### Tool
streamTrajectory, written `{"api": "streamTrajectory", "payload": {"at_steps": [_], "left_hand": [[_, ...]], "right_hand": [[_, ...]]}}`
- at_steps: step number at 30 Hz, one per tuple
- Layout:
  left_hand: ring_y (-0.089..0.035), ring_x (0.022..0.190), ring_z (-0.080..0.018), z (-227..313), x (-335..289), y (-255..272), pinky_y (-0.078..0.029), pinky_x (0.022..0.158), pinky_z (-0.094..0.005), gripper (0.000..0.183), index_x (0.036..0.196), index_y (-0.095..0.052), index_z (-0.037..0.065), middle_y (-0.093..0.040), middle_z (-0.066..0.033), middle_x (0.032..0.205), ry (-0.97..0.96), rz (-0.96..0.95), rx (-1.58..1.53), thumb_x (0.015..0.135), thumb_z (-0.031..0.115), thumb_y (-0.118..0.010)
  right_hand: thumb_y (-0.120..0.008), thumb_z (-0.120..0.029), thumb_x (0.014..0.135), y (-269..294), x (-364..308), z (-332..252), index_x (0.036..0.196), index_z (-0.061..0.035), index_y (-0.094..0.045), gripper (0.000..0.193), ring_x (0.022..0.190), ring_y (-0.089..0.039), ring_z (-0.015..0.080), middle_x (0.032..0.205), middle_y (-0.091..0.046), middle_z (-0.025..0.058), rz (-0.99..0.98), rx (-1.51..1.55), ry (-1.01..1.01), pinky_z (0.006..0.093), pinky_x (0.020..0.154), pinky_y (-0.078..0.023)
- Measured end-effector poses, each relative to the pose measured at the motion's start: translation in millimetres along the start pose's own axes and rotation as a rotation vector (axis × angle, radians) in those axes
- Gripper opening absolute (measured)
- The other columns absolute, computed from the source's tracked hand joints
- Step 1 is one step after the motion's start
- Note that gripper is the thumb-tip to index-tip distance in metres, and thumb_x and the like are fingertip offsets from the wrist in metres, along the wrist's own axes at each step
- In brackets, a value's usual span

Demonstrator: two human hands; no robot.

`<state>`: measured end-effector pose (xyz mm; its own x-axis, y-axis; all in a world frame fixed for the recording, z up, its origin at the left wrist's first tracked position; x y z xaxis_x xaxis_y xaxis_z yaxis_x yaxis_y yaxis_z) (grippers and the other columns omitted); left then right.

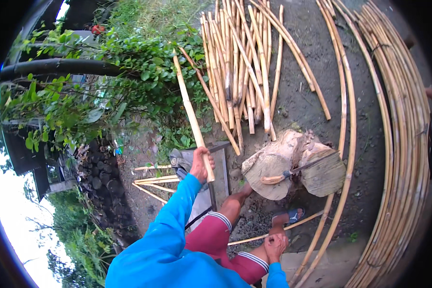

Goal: The person cuts bamboo poles on a wooden stump using a hand saw, breaks the cut sections by hand, and sets the pieces aside.

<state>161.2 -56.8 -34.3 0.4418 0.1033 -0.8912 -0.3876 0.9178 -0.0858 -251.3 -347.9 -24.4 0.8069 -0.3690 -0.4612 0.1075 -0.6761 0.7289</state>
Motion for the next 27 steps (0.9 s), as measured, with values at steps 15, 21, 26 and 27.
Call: {"api": "streamTrajectory", "payload": {"at_steps": [15,21,26,27], "left_hand": [[-0.051,0.046,-0.0157,-18,-211,114,-0.041,0.041,-0.0321,0.025,0.083,-0.06,0.01,-0.054,-0.0035,0.063,-0.305,0.16,0.15,0.082,0.033,-0.07],[-0.05,0.047,-0.0139,-89,-283,133,-0.04,0.043,-0.0307,0.028,0.086,-0.059,0.009,-0.056,-0.0035,0.063,-0.383,0.146,0.015,0.088,0.035,-0.069],[-0.052,0.05,-0.0091,-116,-319,133,-0.039,0.044,-0.0284,0.026,0.085,-0.062,0.005,-0.056,-0.0002,0.062,-0.655,0.24,0.063,0.092,0.027,-0.074],[-0.052,0.05,-0.0091,-127,-324,138,-0.039,0.044,-0.0284,0.026,0.085,-0.062,0.005,-0.056,-0.0002,0.062,-0.621,0.205,0.079,0.092,0.027,-0.074]], "right_hand": [[-0.067,-0.029,0.093,81,-17,133,0.086,-0.0076,-0.065,0.023,0.06,-0.053,0.0091,0.073,-0.059,-0.0003,-0.326,0.889,-0.592,0.0263,0.052,-0.042],[-0.067,-0.031,0.089,146,-3,150,0.086,-0.0088,-0.066,0.023,0.058,-0.057,0.0119,0.07,-0.058,-0.0006,-0.438,0.694,-0.687,0.0306,0.05,-0.049],[-0.072,-0.038,0.088,175,-6,147,0.095,-0.0088,-0.069,0.03,0.062,-0.056,0.0127,0.076,-0.061,0.0018,-0.418,0.685,-0.587,0.0281,0.053,-0.045],[-0.072,-0.043,0.088,170,9,168,0.097,-0.0095,-0.071,0.035,0.067,-0.058,0.0153,0.081,-0.065,0.0025,-0.488,0.641,-0.558,0.0329,0.058,-0.048]]}}
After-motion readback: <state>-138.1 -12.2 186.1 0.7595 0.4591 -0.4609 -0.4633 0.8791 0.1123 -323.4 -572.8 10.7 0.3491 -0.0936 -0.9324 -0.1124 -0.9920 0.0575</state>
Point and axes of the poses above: each hand's wrist, its own x-axis towards the middle knuckle, its own y-axis out of the back of the hand, z = x × y, the point moved 6 cm from there along x, towards the middle knuckle
